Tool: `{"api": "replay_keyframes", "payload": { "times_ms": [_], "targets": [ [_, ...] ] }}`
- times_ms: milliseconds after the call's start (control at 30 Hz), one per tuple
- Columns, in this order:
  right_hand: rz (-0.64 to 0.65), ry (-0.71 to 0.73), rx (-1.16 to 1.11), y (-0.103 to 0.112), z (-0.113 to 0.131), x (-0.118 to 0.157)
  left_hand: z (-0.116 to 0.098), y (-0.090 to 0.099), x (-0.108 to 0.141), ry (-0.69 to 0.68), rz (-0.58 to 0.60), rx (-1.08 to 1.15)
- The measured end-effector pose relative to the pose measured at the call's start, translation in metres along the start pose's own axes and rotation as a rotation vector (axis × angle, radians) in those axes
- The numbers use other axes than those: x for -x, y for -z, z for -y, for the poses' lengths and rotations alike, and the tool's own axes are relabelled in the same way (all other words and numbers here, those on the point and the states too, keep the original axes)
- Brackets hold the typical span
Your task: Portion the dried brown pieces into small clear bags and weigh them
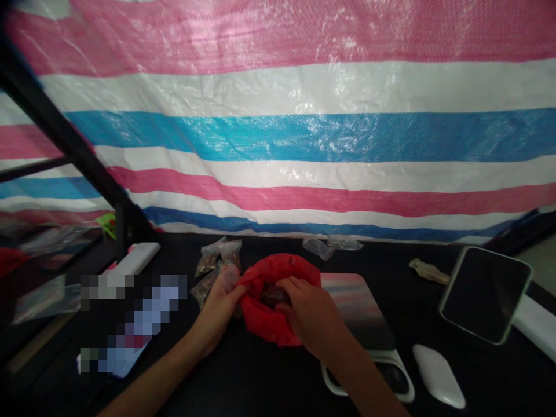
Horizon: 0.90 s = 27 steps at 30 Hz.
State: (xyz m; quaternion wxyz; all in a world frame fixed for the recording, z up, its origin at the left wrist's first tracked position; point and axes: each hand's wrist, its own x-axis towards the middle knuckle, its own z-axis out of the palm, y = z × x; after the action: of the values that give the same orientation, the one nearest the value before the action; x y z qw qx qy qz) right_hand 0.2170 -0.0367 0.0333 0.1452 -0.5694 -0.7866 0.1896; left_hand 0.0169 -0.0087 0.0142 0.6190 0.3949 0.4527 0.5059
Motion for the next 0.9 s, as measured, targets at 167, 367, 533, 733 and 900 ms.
{"api": "replay_keyframes", "payload": {
  "times_ms": [167,367,533,733,900],
  "targets": [
    [-0.018,-0.104,0.095,-0.009,0.006,-0.002,-0.003,-0.001,-0.003,-0.066,-0.019,-0.001],
    [-0.059,-0.13,0.131,-0.015,0.014,-0.005,-0.005,-0.003,0.0,-0.064,-0.007,-0.031],
    [-0.079,-0.149,0.138,-0.02,0.017,-0.004,0.0,0.003,-0.006,-0.046,0.047,-0.042],
    [-0.116,-0.188,0.136,-0.017,0.018,-0.003,0.002,0.006,-0.009,-0.051,0.066,-0.057],
    [-0.163,-0.218,0.116,-0.015,0.016,-0.004,-0.001,0.004,-0.009,-0.122,0.088,-0.081]
  ]
}}
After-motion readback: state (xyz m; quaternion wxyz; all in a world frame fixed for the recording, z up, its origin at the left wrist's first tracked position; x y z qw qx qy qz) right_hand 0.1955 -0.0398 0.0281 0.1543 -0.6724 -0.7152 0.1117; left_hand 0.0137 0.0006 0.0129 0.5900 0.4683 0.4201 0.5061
